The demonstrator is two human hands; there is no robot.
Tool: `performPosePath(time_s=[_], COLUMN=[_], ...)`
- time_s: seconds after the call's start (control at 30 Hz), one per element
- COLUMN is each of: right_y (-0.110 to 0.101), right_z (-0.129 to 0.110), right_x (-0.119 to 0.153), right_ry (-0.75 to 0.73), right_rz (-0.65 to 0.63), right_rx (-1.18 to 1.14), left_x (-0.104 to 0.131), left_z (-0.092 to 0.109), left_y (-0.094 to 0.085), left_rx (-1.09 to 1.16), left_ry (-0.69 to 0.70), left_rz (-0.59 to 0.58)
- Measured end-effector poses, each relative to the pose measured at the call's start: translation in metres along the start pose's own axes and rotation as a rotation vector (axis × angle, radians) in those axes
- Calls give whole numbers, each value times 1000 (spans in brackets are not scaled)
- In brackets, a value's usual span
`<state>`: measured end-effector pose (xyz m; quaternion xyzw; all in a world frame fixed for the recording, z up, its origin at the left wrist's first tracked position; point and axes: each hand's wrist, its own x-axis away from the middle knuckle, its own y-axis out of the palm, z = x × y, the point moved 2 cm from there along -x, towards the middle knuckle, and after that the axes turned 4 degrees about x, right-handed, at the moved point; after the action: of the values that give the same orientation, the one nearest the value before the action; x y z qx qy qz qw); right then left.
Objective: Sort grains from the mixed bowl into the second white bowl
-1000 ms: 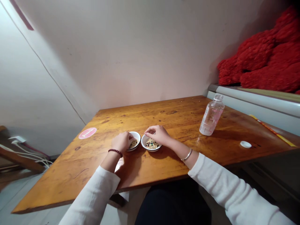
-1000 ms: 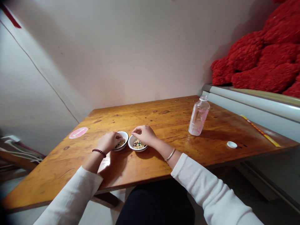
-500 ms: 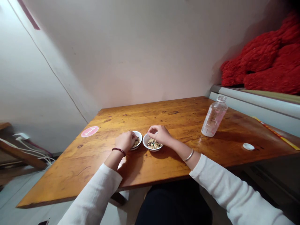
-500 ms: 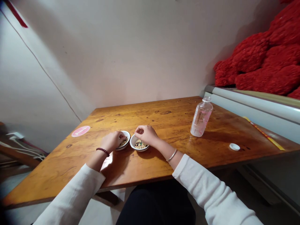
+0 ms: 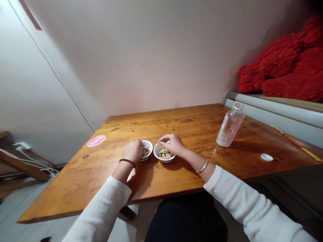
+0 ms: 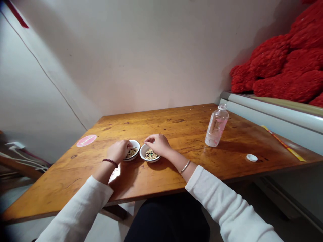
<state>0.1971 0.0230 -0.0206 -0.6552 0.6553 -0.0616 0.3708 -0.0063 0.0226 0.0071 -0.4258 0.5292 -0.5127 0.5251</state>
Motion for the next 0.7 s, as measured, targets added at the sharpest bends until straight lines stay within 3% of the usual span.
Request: performPosePath(time_s=[0.33, 0.57, 0.7], right_y=[1, 2, 2], right_z=[0, 0, 0], right_x=[1, 0, -1], right_ry=[-20, -11, -14], right_rz=[-23, -31, -7], right_rx=[-5, -27, -44], left_x=[1, 0, -4], left_z=[4, 0, 2], left_y=[-2, 5, 9], left_rx=[-23, 0, 160], left_ry=[46, 55, 102], left_rz=[-53, 47, 88])
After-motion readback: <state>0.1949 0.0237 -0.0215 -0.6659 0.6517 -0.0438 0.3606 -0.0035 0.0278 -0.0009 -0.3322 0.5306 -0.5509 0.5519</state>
